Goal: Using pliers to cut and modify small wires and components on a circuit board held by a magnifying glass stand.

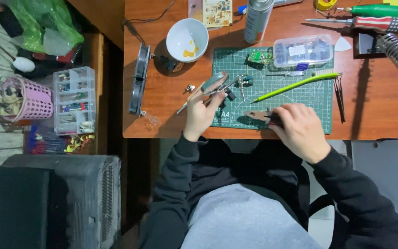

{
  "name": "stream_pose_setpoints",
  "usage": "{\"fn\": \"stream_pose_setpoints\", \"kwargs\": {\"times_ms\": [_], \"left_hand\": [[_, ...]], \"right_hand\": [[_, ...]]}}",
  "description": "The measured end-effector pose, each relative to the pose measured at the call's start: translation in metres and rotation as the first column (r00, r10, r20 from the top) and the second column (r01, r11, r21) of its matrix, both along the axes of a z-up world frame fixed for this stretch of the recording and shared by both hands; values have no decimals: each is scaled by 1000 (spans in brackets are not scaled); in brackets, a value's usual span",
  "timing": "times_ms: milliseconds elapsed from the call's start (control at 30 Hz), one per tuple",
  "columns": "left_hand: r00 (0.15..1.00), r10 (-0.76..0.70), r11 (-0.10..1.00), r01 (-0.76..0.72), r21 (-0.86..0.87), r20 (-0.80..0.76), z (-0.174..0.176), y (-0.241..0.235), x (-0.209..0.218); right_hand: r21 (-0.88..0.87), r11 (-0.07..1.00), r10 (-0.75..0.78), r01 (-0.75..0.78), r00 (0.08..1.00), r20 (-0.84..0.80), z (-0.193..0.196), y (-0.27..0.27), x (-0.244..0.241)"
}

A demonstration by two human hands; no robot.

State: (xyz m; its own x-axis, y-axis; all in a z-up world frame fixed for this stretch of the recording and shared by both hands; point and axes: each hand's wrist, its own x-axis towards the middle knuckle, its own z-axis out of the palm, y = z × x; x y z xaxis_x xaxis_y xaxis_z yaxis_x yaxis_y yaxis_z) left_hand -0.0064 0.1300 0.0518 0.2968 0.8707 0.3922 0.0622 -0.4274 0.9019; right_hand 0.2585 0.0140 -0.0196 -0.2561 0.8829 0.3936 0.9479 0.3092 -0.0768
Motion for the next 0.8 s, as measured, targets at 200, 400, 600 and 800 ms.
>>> {"fn": "stream_pose_setpoints", "kwargs": {"times_ms": [200, 400, 600, 800], "left_hand": [[982, 67, 989, -88, 121, 174, -36, 12, 14], [984, -27, 985, -4, 171, 176, -57, 35, 0], [976, -174, 981, 159, 116, 134, -22, 34, -1], [997, -28, 975, 11, 222, 71, -4, 35, -4]], "right_hand": [[133, 988, 67, -73, 996, 51, 4, 20, -31], [-44, 998, 51, -53, 997, -51, 23, 28, -38], [-132, 975, 103, -180, 887, -450, 85, 62, -50], [-260, 929, 148, -262, 910, -387, 76, 108, -77]]}}
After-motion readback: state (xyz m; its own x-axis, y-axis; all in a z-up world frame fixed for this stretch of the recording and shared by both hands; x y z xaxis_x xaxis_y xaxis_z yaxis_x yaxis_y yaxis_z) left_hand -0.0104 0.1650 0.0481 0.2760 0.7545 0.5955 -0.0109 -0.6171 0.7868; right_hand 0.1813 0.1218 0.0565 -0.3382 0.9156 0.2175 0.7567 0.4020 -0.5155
